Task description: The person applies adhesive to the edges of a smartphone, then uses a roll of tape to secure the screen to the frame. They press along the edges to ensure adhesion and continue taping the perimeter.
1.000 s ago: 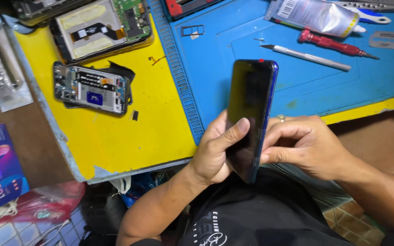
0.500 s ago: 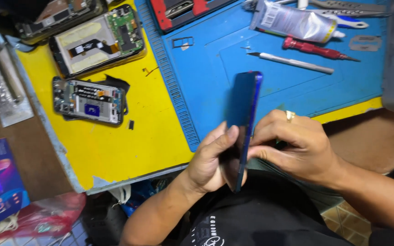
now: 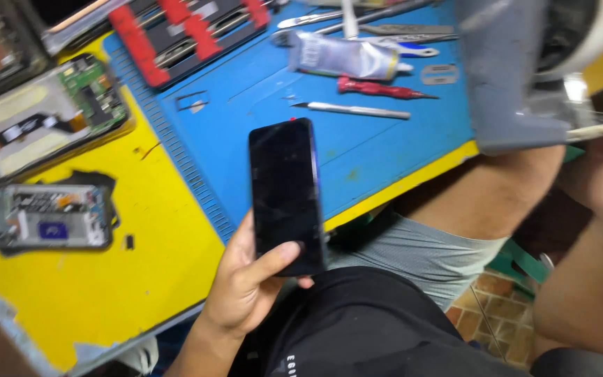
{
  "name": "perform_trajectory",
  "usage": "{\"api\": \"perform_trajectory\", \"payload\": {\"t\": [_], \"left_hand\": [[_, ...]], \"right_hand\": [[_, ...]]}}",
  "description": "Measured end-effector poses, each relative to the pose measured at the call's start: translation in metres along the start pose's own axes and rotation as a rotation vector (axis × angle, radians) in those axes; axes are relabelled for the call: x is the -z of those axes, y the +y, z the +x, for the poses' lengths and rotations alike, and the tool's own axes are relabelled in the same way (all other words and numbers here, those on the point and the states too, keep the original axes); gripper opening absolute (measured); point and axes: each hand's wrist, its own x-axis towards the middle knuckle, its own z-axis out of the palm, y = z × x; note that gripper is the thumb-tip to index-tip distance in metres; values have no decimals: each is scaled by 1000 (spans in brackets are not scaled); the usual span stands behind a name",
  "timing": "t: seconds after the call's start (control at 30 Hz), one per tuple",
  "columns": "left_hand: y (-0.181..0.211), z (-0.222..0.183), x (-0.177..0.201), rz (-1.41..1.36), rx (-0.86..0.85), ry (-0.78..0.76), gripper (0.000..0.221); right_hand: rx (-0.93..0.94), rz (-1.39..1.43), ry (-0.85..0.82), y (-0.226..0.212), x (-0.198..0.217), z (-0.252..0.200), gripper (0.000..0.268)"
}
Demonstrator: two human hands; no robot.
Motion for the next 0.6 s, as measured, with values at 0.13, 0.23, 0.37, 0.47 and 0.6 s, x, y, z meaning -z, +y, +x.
{"api": "perform_trajectory", "payload": {"t": [0.13,0.23,0.37,0.47,0.6], "left_hand": [[-6,-1,-1,11,-1,-48,63],[-12,0,7,43,18,0,51],[-23,0,19,51,60,71,65],[-28,-1,23,26,68,85,63],[-28,-2,24,-9,66,82,68]], "right_hand": [[336,-1072,-346,10,-240,-51,58],[432,-1171,-518,5,-253,-45,44],[353,-1203,-586,-3,-269,-45,34],[354,-1211,-568,-7,-274,-48,19],[452,-1267,-441,-3,-284,-65,13]]}}
